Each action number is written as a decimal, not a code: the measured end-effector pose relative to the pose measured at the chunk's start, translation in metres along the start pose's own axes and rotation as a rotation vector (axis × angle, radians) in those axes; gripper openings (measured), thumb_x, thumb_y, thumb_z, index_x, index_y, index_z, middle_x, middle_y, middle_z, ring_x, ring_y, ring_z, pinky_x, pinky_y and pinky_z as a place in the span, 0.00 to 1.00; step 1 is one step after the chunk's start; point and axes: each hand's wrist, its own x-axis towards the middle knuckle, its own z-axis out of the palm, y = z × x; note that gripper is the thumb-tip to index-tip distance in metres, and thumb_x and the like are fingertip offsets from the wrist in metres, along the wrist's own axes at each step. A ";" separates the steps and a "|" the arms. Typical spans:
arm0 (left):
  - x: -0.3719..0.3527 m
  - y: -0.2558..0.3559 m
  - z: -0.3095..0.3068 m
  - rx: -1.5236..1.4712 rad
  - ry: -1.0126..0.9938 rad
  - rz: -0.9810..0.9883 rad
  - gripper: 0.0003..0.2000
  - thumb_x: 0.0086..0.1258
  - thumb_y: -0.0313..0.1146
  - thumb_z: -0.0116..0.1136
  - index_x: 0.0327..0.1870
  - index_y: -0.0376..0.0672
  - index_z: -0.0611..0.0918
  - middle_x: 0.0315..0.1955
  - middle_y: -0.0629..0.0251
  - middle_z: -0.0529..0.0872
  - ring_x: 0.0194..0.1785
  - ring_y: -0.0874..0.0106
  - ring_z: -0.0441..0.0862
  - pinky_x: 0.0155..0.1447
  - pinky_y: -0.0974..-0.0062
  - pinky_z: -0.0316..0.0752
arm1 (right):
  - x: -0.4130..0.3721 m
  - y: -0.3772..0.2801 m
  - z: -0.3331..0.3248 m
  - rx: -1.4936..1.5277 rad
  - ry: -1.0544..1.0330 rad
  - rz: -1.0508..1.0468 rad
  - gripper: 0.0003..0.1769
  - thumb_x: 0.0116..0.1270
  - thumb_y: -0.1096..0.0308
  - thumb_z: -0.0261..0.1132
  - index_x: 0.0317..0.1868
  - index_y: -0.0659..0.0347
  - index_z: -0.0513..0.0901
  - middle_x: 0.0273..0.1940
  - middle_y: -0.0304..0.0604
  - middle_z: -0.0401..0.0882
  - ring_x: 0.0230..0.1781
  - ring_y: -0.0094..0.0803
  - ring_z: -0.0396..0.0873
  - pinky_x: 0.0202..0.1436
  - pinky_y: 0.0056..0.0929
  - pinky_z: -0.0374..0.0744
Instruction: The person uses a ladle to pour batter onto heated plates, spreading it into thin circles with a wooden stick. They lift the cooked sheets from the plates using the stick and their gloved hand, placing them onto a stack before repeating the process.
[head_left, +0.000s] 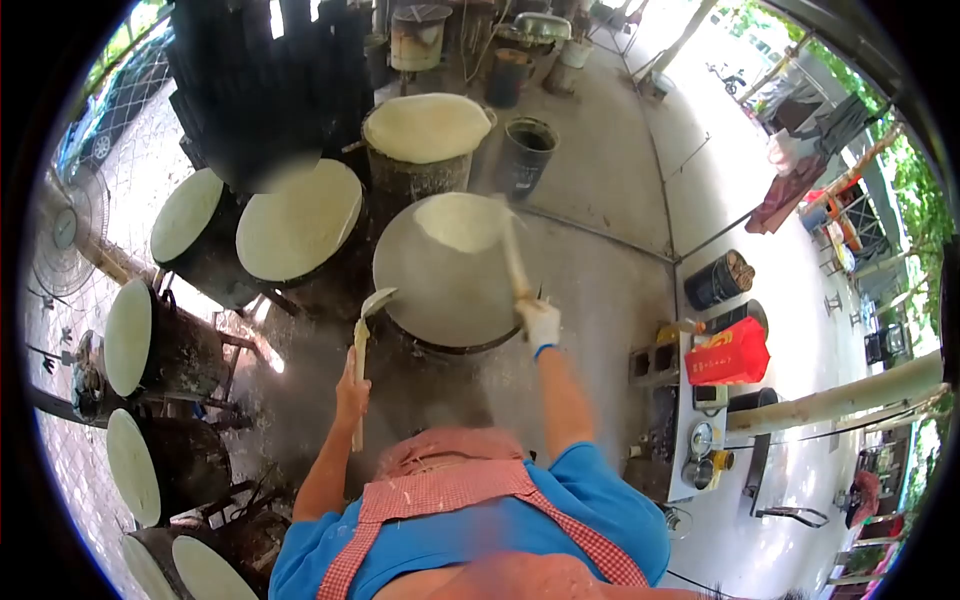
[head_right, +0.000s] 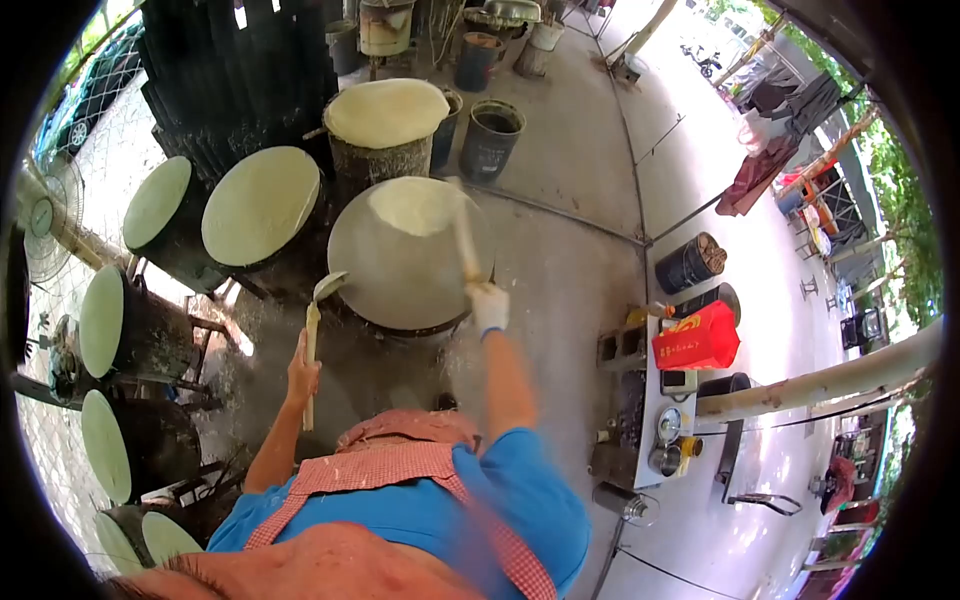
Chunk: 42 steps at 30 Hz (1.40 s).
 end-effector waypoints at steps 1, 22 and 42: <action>0.009 -0.008 0.003 0.025 0.010 0.039 0.39 0.57 0.20 0.49 0.73 0.61 0.58 0.47 0.55 0.79 0.25 0.69 0.76 0.28 0.72 0.73 | 0.006 0.024 0.025 -0.084 -0.057 -0.298 0.17 0.56 0.64 0.68 0.43 0.67 0.85 0.36 0.44 0.86 0.37 0.27 0.80 0.41 0.25 0.77; -0.082 0.027 0.032 -0.288 0.242 -0.332 0.36 0.59 0.18 0.46 0.72 0.51 0.57 0.16 0.66 0.70 0.09 0.77 0.63 0.11 0.76 0.59 | 0.083 -0.050 -0.046 0.217 -0.511 0.394 0.13 0.58 0.64 0.69 0.42 0.60 0.86 0.16 0.37 0.75 0.09 0.22 0.67 0.10 0.23 0.61; -0.059 0.342 0.065 -1.547 -0.674 0.616 0.23 0.66 0.36 0.54 0.60 0.38 0.66 0.37 0.57 0.73 0.44 0.59 0.78 0.55 0.49 0.74 | 0.160 -0.058 -0.058 -0.033 -0.782 0.216 0.14 0.60 0.66 0.65 0.44 0.63 0.85 0.15 0.35 0.71 0.09 0.20 0.62 0.10 0.22 0.57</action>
